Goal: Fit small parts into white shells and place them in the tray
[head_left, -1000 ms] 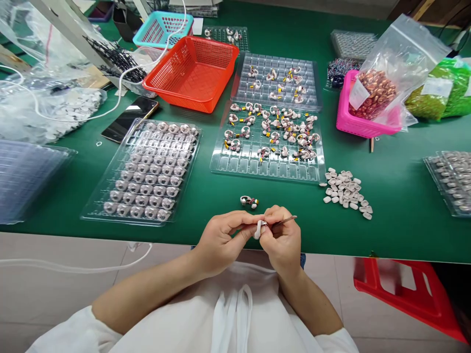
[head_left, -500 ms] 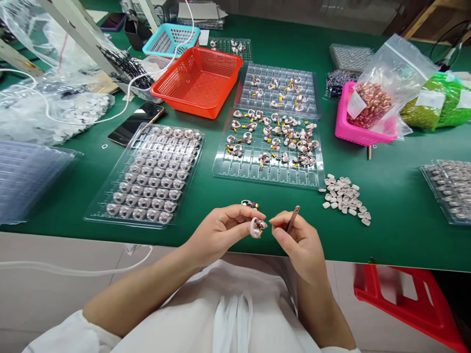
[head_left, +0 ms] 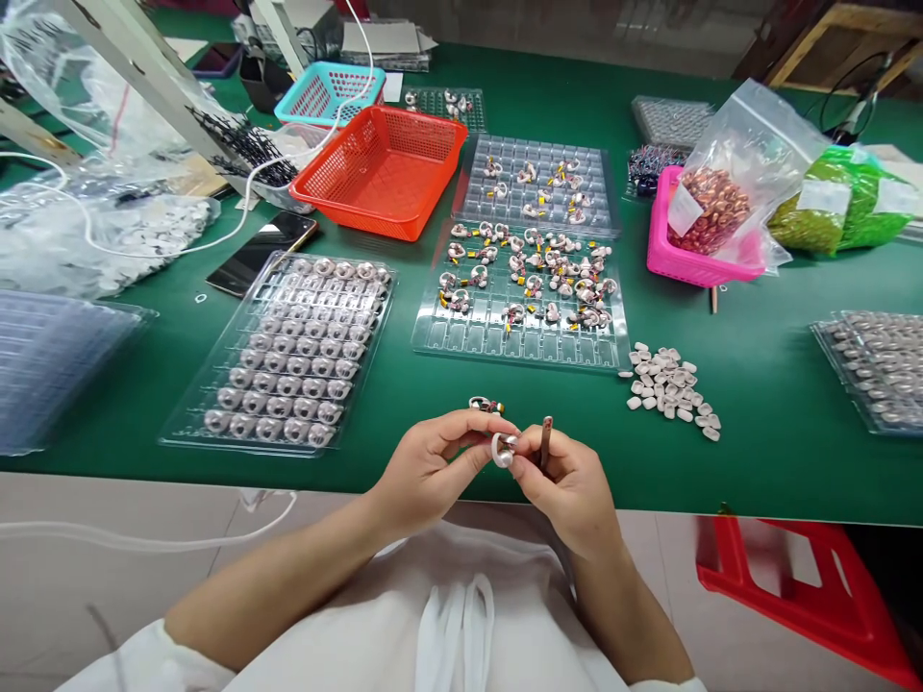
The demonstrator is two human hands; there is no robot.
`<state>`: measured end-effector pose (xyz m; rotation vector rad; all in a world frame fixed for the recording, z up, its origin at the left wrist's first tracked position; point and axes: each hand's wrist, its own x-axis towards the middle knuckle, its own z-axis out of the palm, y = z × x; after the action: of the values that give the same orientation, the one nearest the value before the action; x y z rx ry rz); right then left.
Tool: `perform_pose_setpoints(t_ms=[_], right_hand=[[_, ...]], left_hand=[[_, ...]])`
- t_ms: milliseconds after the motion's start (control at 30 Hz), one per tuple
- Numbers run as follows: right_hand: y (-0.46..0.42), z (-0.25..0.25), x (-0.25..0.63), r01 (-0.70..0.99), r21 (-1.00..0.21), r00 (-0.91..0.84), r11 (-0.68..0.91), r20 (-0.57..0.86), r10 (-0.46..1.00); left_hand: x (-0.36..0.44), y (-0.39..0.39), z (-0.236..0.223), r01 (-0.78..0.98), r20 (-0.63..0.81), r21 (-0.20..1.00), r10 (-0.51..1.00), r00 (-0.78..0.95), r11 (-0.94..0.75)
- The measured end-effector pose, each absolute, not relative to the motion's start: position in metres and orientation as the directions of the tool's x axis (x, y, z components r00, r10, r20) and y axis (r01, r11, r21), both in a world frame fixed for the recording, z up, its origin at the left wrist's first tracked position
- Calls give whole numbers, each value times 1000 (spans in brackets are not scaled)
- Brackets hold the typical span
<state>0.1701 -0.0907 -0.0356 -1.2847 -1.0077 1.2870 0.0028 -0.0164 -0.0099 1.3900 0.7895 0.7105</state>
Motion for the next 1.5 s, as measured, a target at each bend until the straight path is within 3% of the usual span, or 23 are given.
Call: perform_pose_setpoints(t_ms=[167,367,767,1267,1500], right_hand=[[-94,-37,169,-47,-996,104,-79,-83,991],[-95,-38,166,-31,-998,161,-48,-52,986],[-97,-37,165,41,-997,249,-61,-49,967],[-94,-42,162,-171,-978,262,-124,-166,951],[-94,-37,161,-139,-978,239,-158,-188,953]], left_hand=[[2,-19,-18,69,148,973,828,541,-218],[3,-16,-19,84,212,950,816,538,-302],[1,-14,-19,56,96,986,817,568,-154],[-1,-18,-17,14,7,1000,830,557,-17],[-3,-16,-14,46,-25,999,808,588,-3]])
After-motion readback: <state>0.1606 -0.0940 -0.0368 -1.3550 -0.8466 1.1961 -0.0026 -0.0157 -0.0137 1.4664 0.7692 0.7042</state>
